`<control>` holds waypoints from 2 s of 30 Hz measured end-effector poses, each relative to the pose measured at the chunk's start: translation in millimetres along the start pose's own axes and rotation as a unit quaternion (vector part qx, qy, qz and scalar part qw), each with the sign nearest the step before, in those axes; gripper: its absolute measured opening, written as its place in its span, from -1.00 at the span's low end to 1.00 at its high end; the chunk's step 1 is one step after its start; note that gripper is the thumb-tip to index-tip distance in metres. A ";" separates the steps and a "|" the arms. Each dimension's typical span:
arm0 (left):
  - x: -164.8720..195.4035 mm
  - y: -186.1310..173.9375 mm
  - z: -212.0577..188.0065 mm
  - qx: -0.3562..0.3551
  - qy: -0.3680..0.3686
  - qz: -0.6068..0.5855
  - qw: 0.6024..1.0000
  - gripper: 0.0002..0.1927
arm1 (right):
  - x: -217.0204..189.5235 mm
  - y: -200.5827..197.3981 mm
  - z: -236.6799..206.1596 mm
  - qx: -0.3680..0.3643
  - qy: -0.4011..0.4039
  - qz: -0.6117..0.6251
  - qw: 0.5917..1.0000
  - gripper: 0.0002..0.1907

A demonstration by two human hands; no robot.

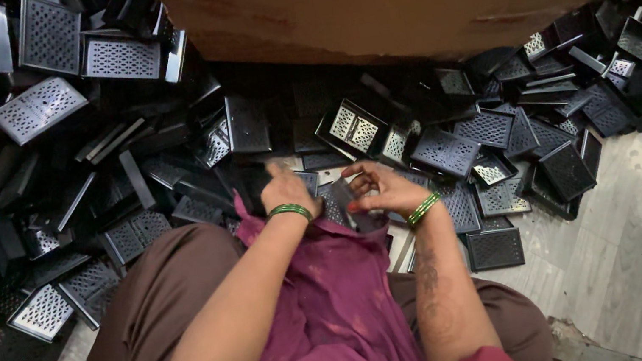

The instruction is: The person sits on the floor among a large spread of black plastic grater-like parts, picks up individual parts, turns and fits them together in their hands, and places completed pairs into a cardboard box in front of them. Other workers sort similar parts nearby.

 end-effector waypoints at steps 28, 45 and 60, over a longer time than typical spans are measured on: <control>-91.6 -35.7 -108.9 0.042 0.054 -0.806 0.587 -0.14 | -68.1 117.0 3.2 -0.060 -0.183 0.217 0.957 -0.05; -90.4 -20.8 -90.6 0.052 0.042 -0.829 0.555 -0.19 | -51.4 105.1 9.0 -0.056 -0.171 0.194 0.964 -0.18; -120.2 -65.0 -93.2 0.292 -0.022 -0.581 0.760 -0.27 | -25.2 119.0 18.2 0.043 -0.121 -0.073 0.989 -0.30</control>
Point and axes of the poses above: each hand's wrist, its own z-axis towards the middle knuckle, its own y-axis out of the palm, x = y × z, the point moved 9 cm from there along z, towards the middle knuckle, and after that the axes turned 10 degrees about z, right-handed, at the moved point
